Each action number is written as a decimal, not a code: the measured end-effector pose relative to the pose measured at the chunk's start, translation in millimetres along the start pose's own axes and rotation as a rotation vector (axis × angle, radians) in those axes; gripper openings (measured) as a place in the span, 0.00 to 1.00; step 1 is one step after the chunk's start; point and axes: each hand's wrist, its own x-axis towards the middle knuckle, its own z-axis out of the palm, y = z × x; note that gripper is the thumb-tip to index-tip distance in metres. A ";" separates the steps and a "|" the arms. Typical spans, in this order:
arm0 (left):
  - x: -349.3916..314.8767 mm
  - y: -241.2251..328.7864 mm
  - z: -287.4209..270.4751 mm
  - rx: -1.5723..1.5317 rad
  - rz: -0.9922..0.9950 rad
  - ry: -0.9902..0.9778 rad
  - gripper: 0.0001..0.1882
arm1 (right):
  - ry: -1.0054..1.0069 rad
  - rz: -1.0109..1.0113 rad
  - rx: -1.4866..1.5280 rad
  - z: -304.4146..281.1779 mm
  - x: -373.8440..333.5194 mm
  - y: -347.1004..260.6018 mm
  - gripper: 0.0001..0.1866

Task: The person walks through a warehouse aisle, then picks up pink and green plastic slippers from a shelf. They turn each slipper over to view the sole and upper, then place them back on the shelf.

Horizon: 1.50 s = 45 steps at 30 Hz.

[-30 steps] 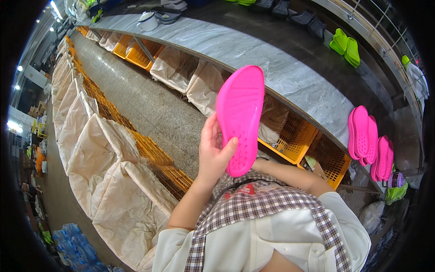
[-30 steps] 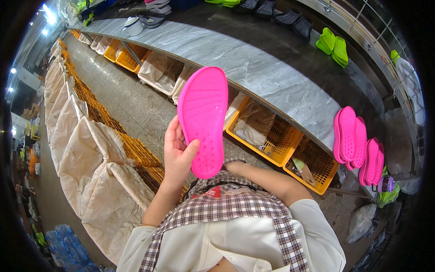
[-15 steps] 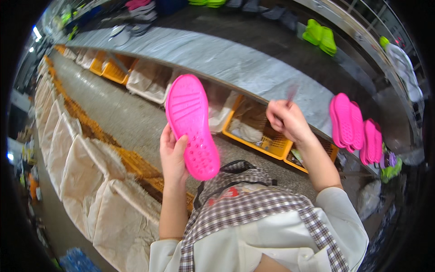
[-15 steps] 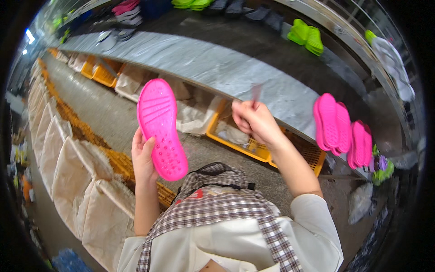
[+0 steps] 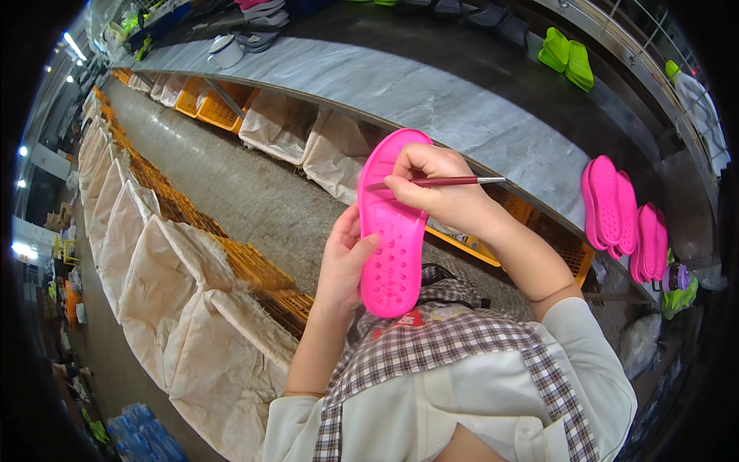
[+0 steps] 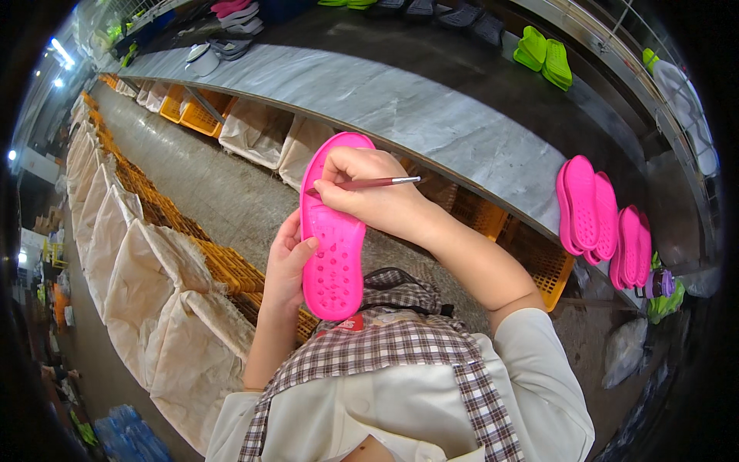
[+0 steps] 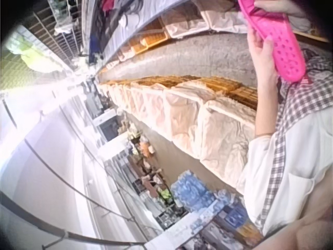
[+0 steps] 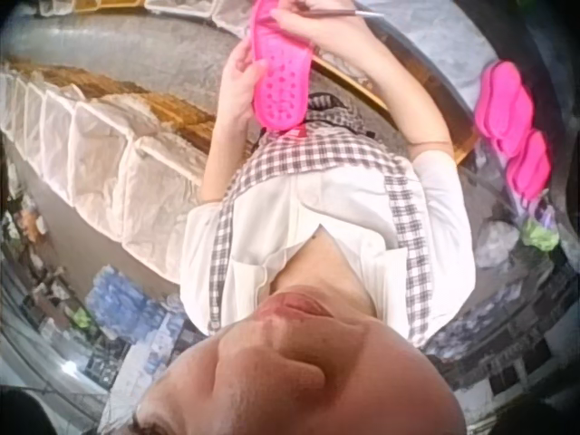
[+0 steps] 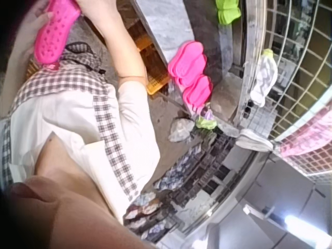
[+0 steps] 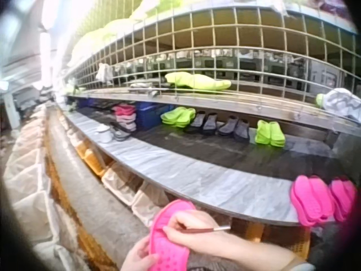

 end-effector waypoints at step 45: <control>-10.6 113.2 -209.8 -0.115 0.574 0.621 0.27 | -0.710 0.668 0.835 229.9 95.2 46.3 0.30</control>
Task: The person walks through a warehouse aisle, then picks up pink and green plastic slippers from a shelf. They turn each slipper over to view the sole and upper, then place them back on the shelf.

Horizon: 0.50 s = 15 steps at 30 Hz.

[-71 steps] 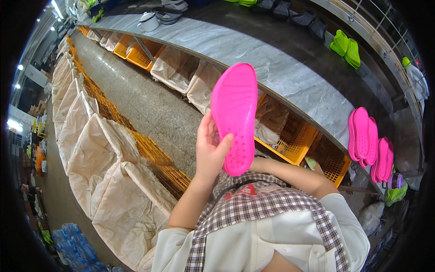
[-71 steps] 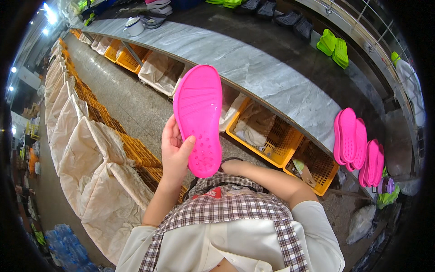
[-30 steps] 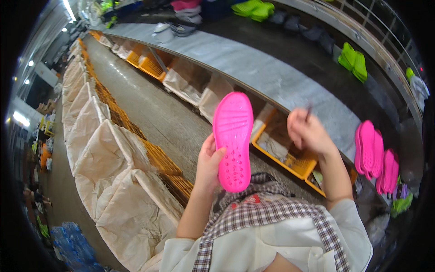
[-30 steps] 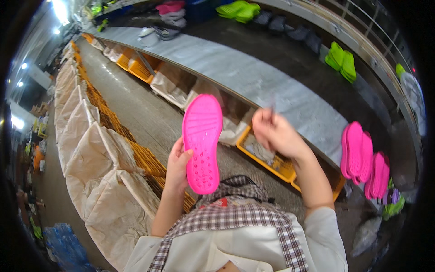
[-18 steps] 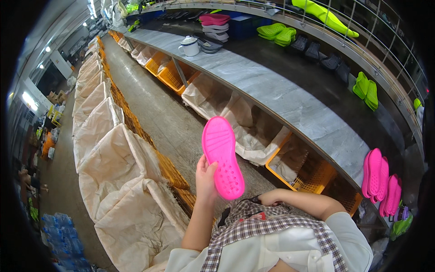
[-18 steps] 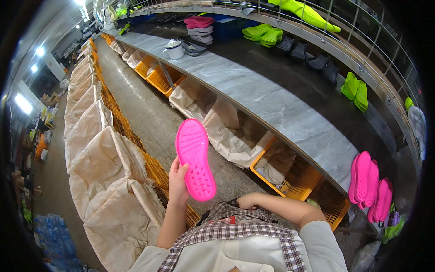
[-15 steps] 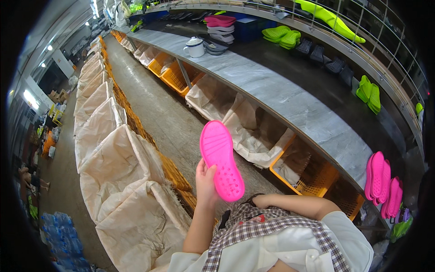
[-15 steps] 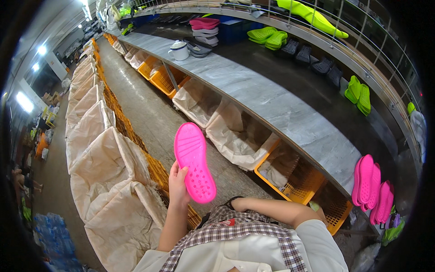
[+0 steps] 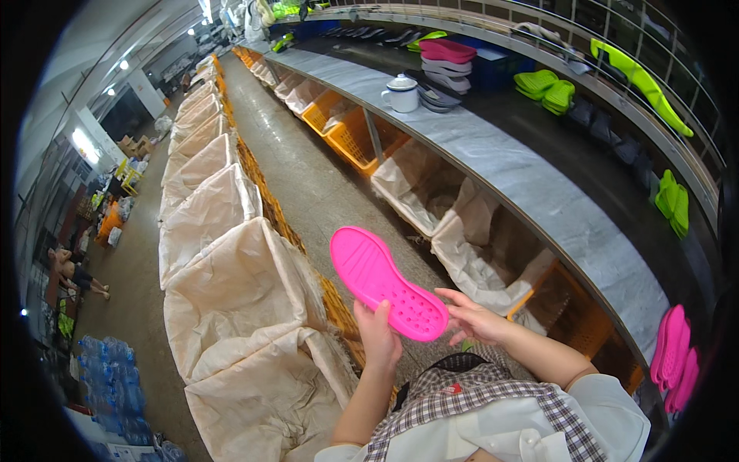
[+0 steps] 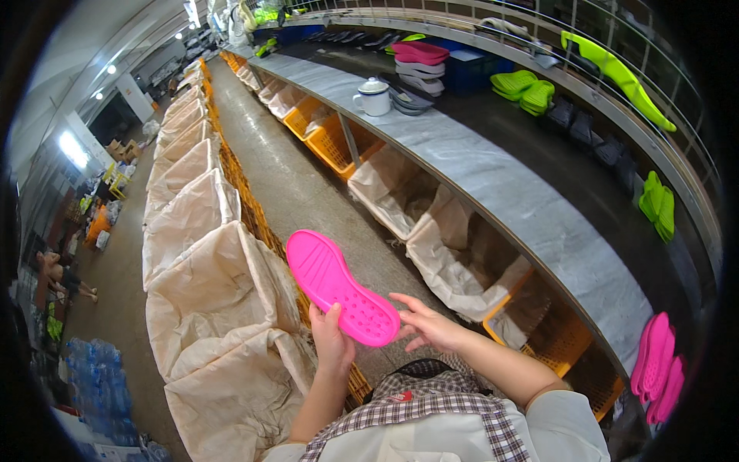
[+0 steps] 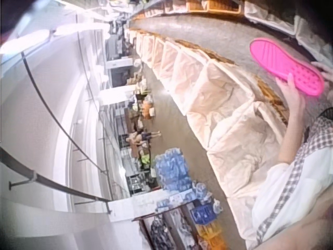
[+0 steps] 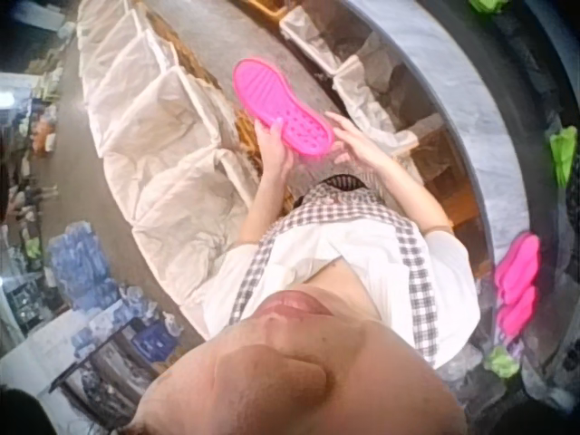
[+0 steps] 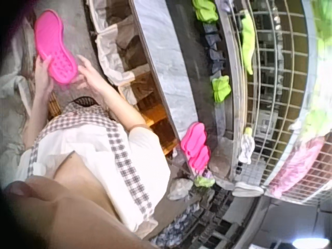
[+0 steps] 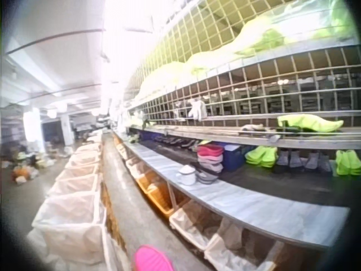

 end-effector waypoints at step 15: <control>117.0 -25.3 30.2 0.322 -0.162 0.123 0.25 | 0.517 -0.548 -0.191 -171.5 137.1 -181.2 0.27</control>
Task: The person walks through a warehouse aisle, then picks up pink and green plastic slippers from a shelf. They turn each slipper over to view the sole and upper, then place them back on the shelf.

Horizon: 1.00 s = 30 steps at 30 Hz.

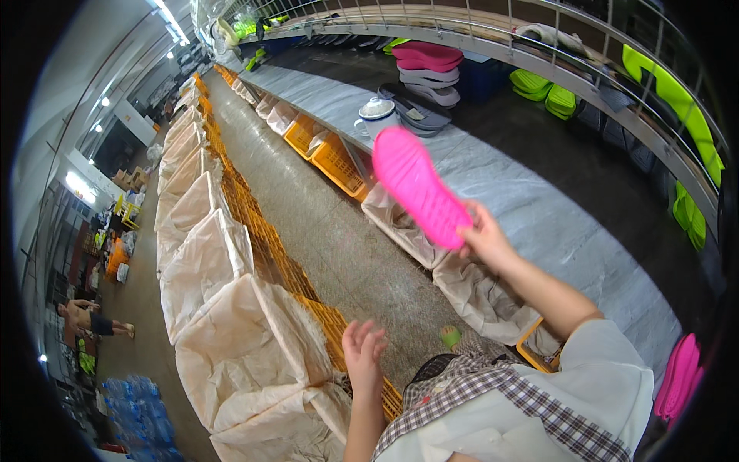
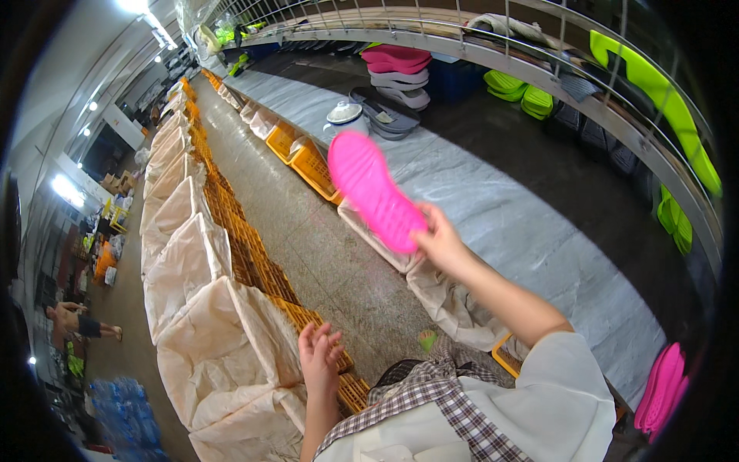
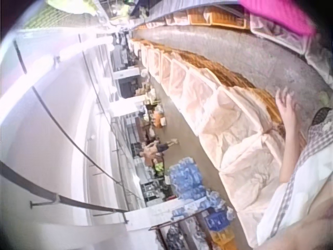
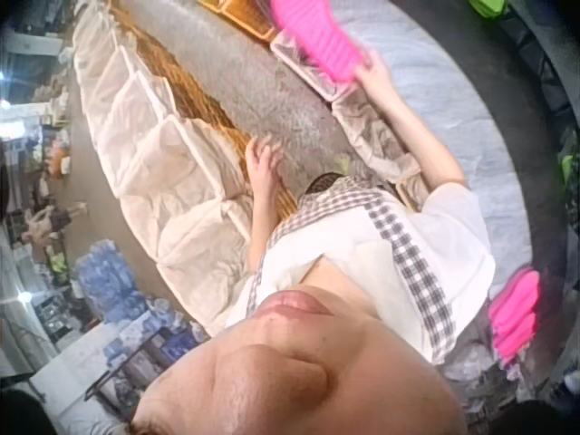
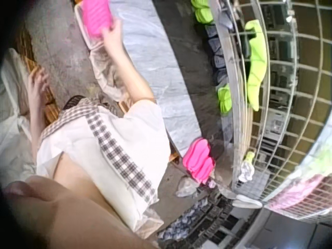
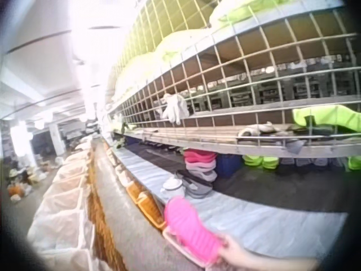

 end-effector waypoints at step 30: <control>-83.0 -78.4 -61.1 0.075 -0.300 0.043 0.10 | 0.160 0.265 -0.182 -153.6 -57.1 -22.2 0.08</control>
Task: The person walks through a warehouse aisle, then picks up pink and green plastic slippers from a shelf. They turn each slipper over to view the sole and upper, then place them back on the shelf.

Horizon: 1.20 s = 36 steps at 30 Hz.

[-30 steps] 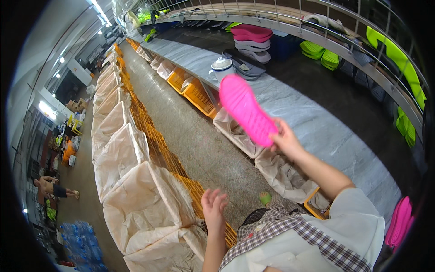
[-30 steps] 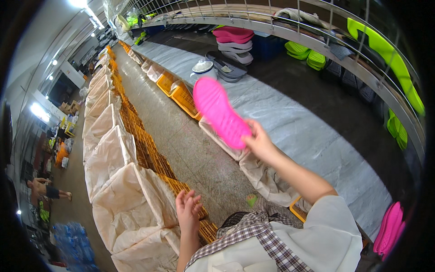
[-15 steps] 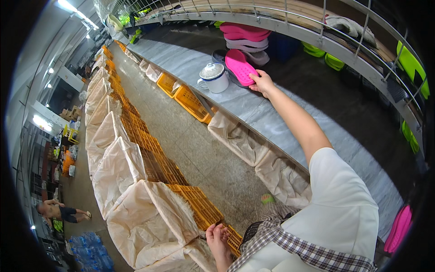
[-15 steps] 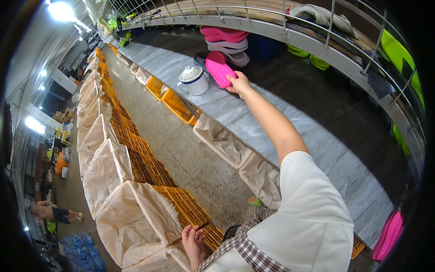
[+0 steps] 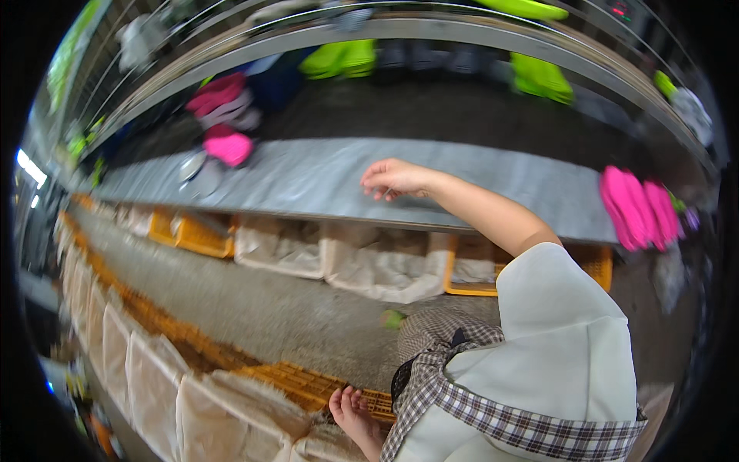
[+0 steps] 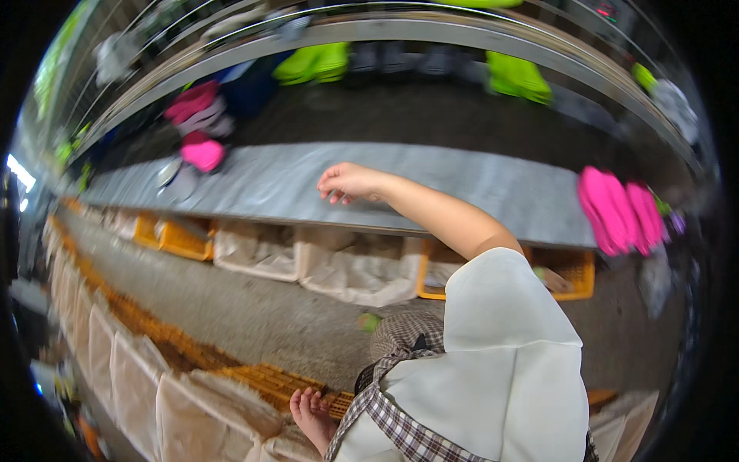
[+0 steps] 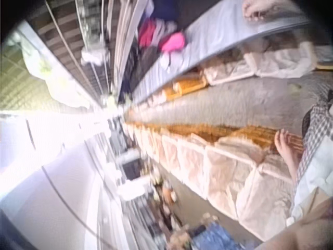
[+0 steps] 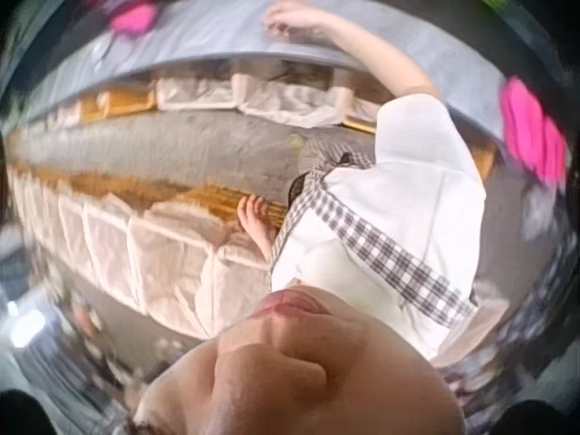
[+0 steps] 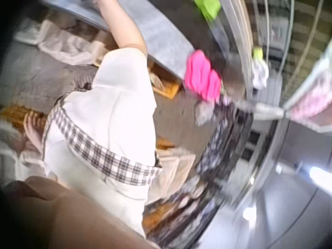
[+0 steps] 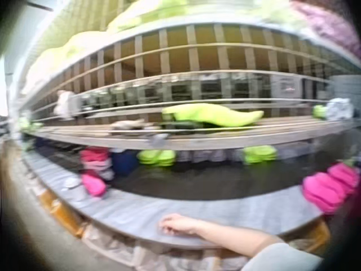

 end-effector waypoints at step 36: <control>-160.0 -233.2 183.6 0.402 -0.061 -0.142 0.09 | 1.084 -0.332 0.930 -738.2 -102.2 181.3 0.11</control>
